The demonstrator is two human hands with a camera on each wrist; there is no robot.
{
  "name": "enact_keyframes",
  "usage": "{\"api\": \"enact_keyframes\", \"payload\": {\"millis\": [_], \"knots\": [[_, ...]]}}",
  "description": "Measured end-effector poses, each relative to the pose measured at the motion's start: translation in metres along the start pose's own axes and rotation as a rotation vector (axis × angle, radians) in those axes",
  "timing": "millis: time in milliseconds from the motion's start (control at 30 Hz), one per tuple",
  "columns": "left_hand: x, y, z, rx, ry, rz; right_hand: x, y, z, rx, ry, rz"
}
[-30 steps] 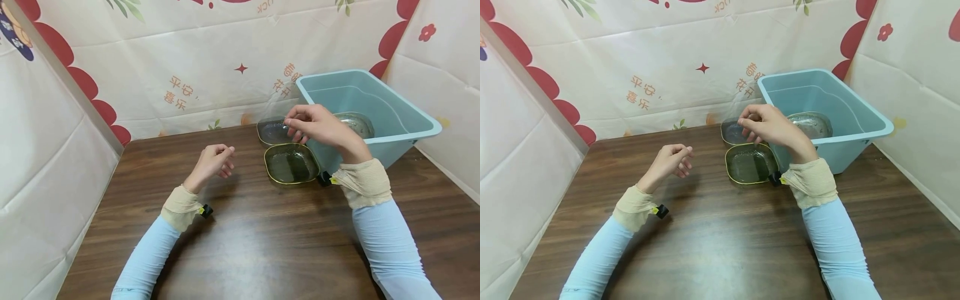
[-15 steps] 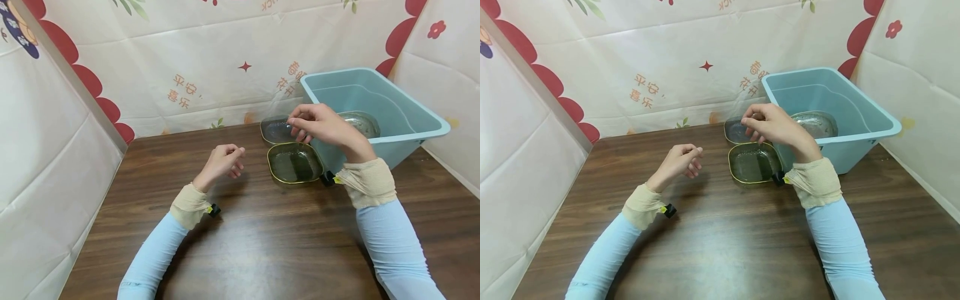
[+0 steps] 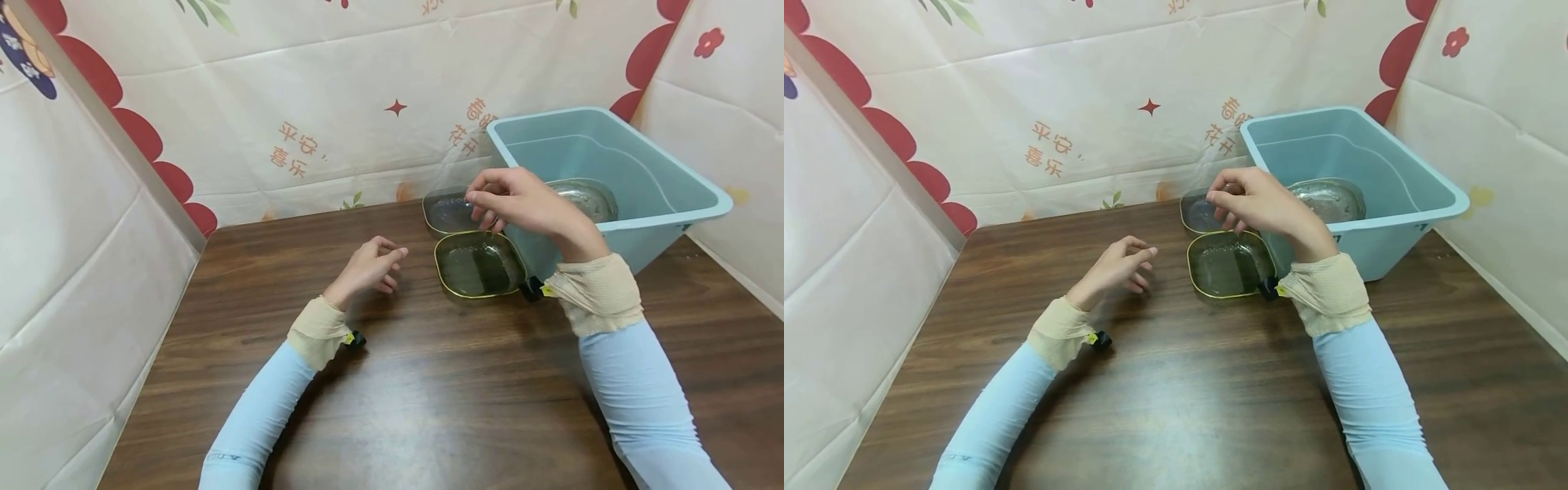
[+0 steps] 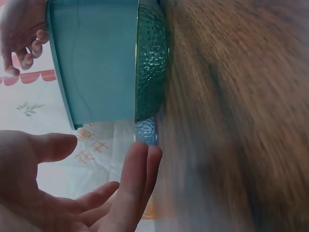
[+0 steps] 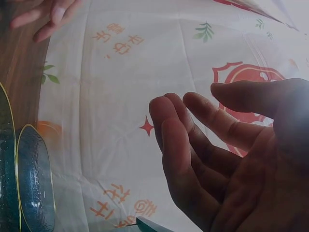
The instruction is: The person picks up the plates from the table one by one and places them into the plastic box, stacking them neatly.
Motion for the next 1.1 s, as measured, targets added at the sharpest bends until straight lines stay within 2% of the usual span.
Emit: {"api": "enact_keyframes", "payload": {"millis": [167, 300, 533, 833, 1100], "knots": [[-0.010, -0.010, 0.003, 0.027, 0.004, -0.076, -0.001, -0.001, 0.000, 0.009, 0.004, 0.000], [-0.017, -0.018, 0.008, 0.015, -0.027, -0.113, -0.001, -0.001, 0.001, 0.014, -0.005, -0.004], [-0.027, -0.028, 0.013, 0.000, -0.062, -0.126, -0.001, -0.003, 0.003, 0.018, -0.034, -0.012], [-0.039, -0.034, 0.022, -0.009, -0.051, -0.152, 0.000, -0.002, 0.000, 0.028, -0.016, -0.015], [-0.050, -0.043, 0.032, -0.031, -0.097, -0.174, 0.003, 0.001, 0.001, 0.027, -0.009, -0.010]]}}
Point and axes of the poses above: each hand's wrist, its own y-axis away from the middle knuckle, its own x-axis out of the back of the hand, z = x × y, the point moved 1 cm from there along -y, towards the middle knuckle, and after that the axes turned 12 degrees about -y, right-handed, at the moved point
